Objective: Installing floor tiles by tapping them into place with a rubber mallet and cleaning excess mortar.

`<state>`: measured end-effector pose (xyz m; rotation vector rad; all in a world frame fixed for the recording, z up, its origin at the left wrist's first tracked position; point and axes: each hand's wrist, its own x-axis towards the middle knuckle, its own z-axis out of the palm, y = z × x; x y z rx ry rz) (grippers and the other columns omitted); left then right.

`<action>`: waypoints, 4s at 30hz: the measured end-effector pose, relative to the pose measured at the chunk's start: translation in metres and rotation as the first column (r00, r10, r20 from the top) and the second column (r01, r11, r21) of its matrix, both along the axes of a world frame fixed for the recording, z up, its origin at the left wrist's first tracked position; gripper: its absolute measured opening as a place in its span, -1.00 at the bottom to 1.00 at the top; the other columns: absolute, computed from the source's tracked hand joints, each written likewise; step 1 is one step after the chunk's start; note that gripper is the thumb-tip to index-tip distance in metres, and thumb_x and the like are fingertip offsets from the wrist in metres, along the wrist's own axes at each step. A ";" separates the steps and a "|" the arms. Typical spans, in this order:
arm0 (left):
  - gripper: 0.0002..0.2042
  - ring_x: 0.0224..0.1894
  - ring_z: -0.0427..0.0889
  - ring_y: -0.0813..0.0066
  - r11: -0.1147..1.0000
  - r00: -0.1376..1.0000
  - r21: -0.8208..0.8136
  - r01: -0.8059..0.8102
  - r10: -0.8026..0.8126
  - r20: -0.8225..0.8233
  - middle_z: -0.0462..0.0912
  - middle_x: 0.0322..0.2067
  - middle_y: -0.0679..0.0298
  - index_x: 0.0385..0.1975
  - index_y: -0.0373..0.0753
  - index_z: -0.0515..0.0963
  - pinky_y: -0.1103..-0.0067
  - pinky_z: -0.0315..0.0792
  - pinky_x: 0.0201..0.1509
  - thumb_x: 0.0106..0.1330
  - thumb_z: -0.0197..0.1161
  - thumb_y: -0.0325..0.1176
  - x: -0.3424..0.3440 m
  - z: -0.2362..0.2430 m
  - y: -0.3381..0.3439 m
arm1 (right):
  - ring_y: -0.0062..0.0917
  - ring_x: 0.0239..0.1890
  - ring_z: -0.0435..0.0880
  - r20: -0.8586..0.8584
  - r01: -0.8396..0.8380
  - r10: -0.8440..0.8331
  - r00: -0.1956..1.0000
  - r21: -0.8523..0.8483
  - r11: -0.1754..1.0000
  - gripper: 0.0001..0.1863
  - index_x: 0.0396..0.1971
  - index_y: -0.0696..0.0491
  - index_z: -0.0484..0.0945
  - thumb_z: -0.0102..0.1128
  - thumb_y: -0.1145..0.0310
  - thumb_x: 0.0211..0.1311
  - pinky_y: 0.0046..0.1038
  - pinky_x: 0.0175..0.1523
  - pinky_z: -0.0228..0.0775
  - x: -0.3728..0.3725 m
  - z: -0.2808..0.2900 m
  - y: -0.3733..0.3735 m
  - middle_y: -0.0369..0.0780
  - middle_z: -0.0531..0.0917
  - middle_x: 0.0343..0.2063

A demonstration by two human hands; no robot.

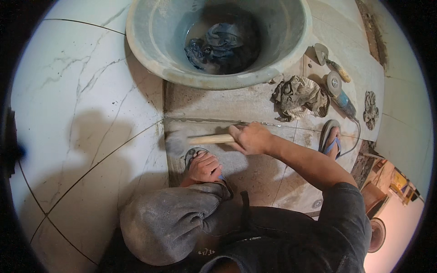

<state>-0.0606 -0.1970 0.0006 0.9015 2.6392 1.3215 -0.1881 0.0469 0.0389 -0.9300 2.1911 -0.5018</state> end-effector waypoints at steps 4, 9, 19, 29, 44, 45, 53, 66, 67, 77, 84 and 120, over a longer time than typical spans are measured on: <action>-0.85 -0.35 0.60 0.24 0.990 0.981 -0.078 0.116 -0.127 -0.148 0.60 -0.48 0.19 -0.58 -0.25 0.52 0.37 0.46 -0.18 0.11 0.34 -0.37 -0.004 0.000 -0.004 | -0.10 -0.56 0.61 -0.129 -0.044 -0.004 0.992 -0.367 0.929 -0.67 -0.30 0.07 0.36 0.21 0.12 0.28 -0.12 -0.47 0.43 -0.001 0.015 -0.010 -0.11 0.53 -0.58; -0.86 -0.37 0.58 0.30 1.000 1.000 0.008 -0.012 0.012 -0.002 0.54 -0.52 0.24 -0.60 -0.22 0.51 0.42 0.44 -0.23 0.08 0.34 -0.40 0.002 0.003 0.002 | -0.13 -0.56 0.62 -0.094 -0.022 0.011 0.996 -0.114 0.993 -0.65 -0.31 0.06 0.36 0.20 0.08 0.28 -0.14 -0.47 0.45 0.004 0.005 -0.001 -0.13 0.53 -0.55; -0.83 -0.40 0.56 0.29 1.000 0.999 0.022 -0.009 0.010 -0.030 0.54 -0.52 0.24 -0.62 -0.20 0.47 0.42 0.42 -0.28 0.10 0.34 -0.38 -0.001 0.001 0.001 | -0.11 -0.59 0.59 -0.058 -0.009 0.006 0.998 -0.045 0.999 -0.62 -0.30 0.09 0.38 0.19 0.05 0.30 -0.16 -0.47 0.46 -0.001 0.012 -0.008 -0.11 0.55 -0.59; -0.84 -0.37 0.58 0.31 0.998 0.997 0.016 -0.055 0.056 -0.044 0.57 -0.49 0.25 -0.61 -0.20 0.50 0.43 0.41 -0.24 0.11 0.34 -0.38 0.001 0.000 0.004 | -0.05 -0.52 0.65 -0.074 -0.027 0.008 0.997 -0.260 0.965 -0.51 -0.24 0.13 0.42 0.07 -0.09 0.38 -0.12 -0.41 0.49 0.000 0.023 -0.010 -0.06 0.62 -0.56; -0.87 -0.32 0.62 0.26 1.000 1.000 0.007 -0.002 0.002 0.008 0.62 -0.45 0.18 -0.57 -0.25 0.54 0.41 0.48 -0.15 0.10 0.34 -0.39 0.000 0.004 0.000 | -0.11 -0.58 0.64 -0.075 -0.012 0.014 0.997 0.018 1.000 -0.50 -0.27 0.13 0.42 0.11 -0.10 0.37 -0.15 -0.49 0.45 0.003 -0.003 -0.002 -0.10 0.57 -0.59; -0.87 -0.32 0.62 0.26 1.000 1.000 0.006 -0.008 0.008 0.012 0.62 -0.45 0.18 -0.57 -0.25 0.54 0.41 0.48 -0.15 0.10 0.34 -0.39 0.002 0.005 0.000 | -0.11 -0.58 0.64 -0.072 -0.019 0.020 0.997 0.016 1.000 -0.50 -0.27 0.13 0.42 0.11 -0.10 0.37 -0.15 -0.49 0.45 0.004 0.004 -0.007 -0.10 0.57 -0.59; -0.85 -0.40 0.57 0.32 0.997 0.998 0.050 -0.052 0.054 -0.033 0.53 -0.53 0.27 -0.62 -0.21 0.51 0.43 0.44 -0.28 0.11 0.32 -0.38 0.000 0.000 0.002 | -0.10 -0.60 0.62 -0.124 0.020 -0.021 0.992 -0.014 1.000 -0.51 -0.32 0.14 0.40 0.10 -0.08 0.38 -0.16 -0.52 0.45 0.002 -0.001 -0.008 -0.08 0.60 -0.55; -0.85 -0.38 0.56 0.33 0.999 0.999 0.004 -0.040 0.040 -0.010 0.53 -0.54 0.25 -0.62 -0.20 0.51 0.43 0.42 -0.21 0.12 0.32 -0.39 -0.005 0.000 0.002 | -0.01 -0.51 0.66 -0.042 -0.043 0.042 0.998 -0.010 0.999 -0.50 -0.24 0.10 0.39 0.01 -0.12 0.42 -0.08 -0.40 0.49 -0.029 0.031 -0.021 -0.02 0.62 -0.60; -0.85 -0.37 0.57 0.32 0.999 0.999 -0.019 -0.036 0.036 -0.008 0.54 -0.52 0.25 -0.61 -0.20 0.51 0.43 0.42 -0.20 0.12 0.32 -0.39 -0.008 0.000 0.002 | -0.01 -0.49 0.67 -0.023 -0.070 0.070 0.997 0.000 0.998 -0.50 -0.20 0.11 0.40 0.01 -0.12 0.42 -0.06 -0.36 0.50 -0.037 0.038 -0.024 -0.01 0.63 -0.58; -0.81 -0.36 0.57 0.26 0.997 0.993 -0.053 -0.056 0.061 0.097 0.54 -0.51 0.25 -0.62 -0.20 0.47 0.38 0.46 -0.18 0.13 0.33 -0.36 0.001 0.011 0.002 | -0.06 -0.17 0.68 0.436 0.171 -0.134 0.890 -0.046 0.984 -0.43 0.23 0.20 0.37 0.17 0.13 0.38 -0.23 0.00 0.50 -0.100 0.045 0.010 0.12 0.68 -0.30; -0.84 -0.31 0.60 0.27 0.979 0.974 -0.116 -0.168 0.183 0.132 0.56 -0.46 0.26 -0.60 -0.20 0.52 0.37 0.48 -0.16 0.13 0.35 -0.35 -0.001 0.024 0.008 | -0.29 -0.03 0.64 0.699 0.367 0.215 0.682 -0.582 0.726 -0.65 0.09 0.05 0.57 0.09 0.27 0.39 -0.25 0.13 0.46 -0.126 -0.072 0.065 -0.11 0.69 -0.07; -0.70 -0.30 0.70 0.18 -0.100 -0.136 -0.618 -0.780 0.991 0.011 0.73 -0.33 0.06 -0.30 -0.36 0.69 0.36 0.51 -0.14 0.42 0.18 -0.21 0.242 0.141 0.180 | -0.33 0.47 0.22 -0.134 -0.519 0.534 0.835 0.137 0.844 -0.38 0.31 -0.13 0.42 0.14 0.47 0.18 -0.15 0.46 0.19 -0.150 0.017 0.185 -0.26 0.27 0.43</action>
